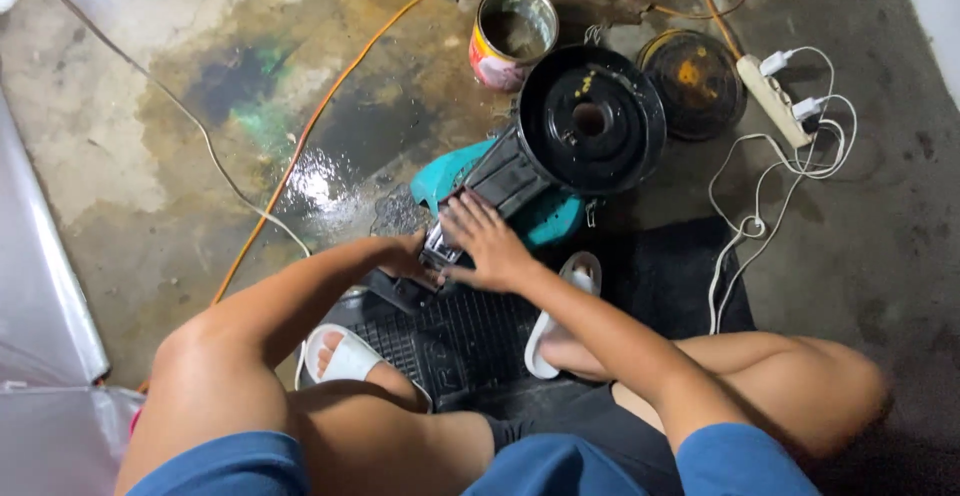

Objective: Manually sanding a motorcycle engine component using sandpaper and water while sitting on the floor.

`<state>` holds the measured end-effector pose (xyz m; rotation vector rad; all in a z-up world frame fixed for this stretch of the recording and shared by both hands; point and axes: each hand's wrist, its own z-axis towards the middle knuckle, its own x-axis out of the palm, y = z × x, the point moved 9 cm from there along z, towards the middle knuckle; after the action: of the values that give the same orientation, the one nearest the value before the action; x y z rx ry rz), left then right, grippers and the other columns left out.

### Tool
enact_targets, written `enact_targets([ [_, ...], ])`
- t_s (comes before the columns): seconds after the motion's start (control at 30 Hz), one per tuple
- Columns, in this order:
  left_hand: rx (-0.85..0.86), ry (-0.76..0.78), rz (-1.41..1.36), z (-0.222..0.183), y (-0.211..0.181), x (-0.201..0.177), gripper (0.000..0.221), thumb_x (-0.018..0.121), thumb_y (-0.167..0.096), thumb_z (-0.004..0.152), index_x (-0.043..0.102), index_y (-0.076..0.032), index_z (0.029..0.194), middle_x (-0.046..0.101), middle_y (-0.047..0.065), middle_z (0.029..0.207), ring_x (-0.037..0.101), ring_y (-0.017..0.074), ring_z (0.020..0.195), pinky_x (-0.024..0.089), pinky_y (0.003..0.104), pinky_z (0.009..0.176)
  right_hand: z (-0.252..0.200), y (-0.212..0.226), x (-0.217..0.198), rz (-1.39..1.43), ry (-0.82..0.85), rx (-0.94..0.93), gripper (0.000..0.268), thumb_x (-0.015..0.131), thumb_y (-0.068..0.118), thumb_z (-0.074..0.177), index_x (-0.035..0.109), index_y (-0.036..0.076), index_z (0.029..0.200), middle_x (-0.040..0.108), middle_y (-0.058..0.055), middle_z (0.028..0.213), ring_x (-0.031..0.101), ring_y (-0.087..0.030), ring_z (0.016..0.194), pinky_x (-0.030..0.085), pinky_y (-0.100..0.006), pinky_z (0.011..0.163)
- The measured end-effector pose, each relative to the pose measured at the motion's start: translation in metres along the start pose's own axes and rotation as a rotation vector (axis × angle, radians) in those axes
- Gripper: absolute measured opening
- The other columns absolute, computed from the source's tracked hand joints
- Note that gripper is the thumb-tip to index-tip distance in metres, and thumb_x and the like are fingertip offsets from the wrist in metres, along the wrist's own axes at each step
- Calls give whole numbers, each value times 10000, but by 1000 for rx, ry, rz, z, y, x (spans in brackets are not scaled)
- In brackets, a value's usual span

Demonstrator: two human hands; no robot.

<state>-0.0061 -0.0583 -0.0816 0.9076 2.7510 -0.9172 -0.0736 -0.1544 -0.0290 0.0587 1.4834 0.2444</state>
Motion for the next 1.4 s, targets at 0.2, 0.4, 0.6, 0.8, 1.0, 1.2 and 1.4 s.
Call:
enact_targets([
  [0.2,1,-38,-15,-14,0,-14,1082,758,-767,762,354,-15,1427,510,296,1476,488,454,1394,435,576,1152,33,-100,-18,-5,-73,353,786,460,628,1024,361,114,1610,333,-250,1636,275,-446,1527,212,-586,1219],
  [0.4,-7,-10,38,11,15,4,1022,730,-743,809,344,-34,1436,524,283,1463,500,443,1385,443,564,1142,6,9,3,46,77,49,1071,393,885,843,318,152,1620,303,-240,1656,260,-464,1535,240,-599,1211],
  [0.6,2,-42,2,-12,-3,-12,1076,760,-738,773,334,-20,1452,521,296,1466,505,455,1379,455,584,1124,37,-99,-24,-46,-177,351,862,570,634,958,414,41,1564,379,-316,1581,335,-502,1479,239,-619,1188],
  [0.8,2,-30,-25,4,11,-5,1025,792,-715,770,387,-22,1408,574,285,1413,548,429,1349,479,563,1104,6,-4,-13,-22,-70,14,1077,508,830,828,363,86,1593,377,-284,1595,329,-480,1493,241,-601,1211],
  [1.0,-7,-62,-23,-5,4,-10,1023,771,-736,769,398,-30,1408,596,275,1389,570,428,1327,501,560,1077,31,-84,-33,-76,-246,275,978,529,741,920,470,-44,1501,454,-370,1495,404,-530,1423,202,-618,1213],
  [1.2,23,-32,-26,6,7,-3,1068,759,-747,770,358,-8,1429,539,285,1455,513,439,1377,451,565,1135,3,-11,-7,-25,-27,42,1072,394,865,859,295,131,1634,364,-226,1630,366,-442,1487,298,-587,1188],
  [1.4,33,-55,-27,-12,-8,-12,1013,707,-735,821,355,12,1408,532,327,1434,504,477,1372,435,585,1143,25,-82,-30,-46,-213,336,923,627,657,915,433,8,1542,416,-316,1555,414,-542,1416,277,-664,1157],
])
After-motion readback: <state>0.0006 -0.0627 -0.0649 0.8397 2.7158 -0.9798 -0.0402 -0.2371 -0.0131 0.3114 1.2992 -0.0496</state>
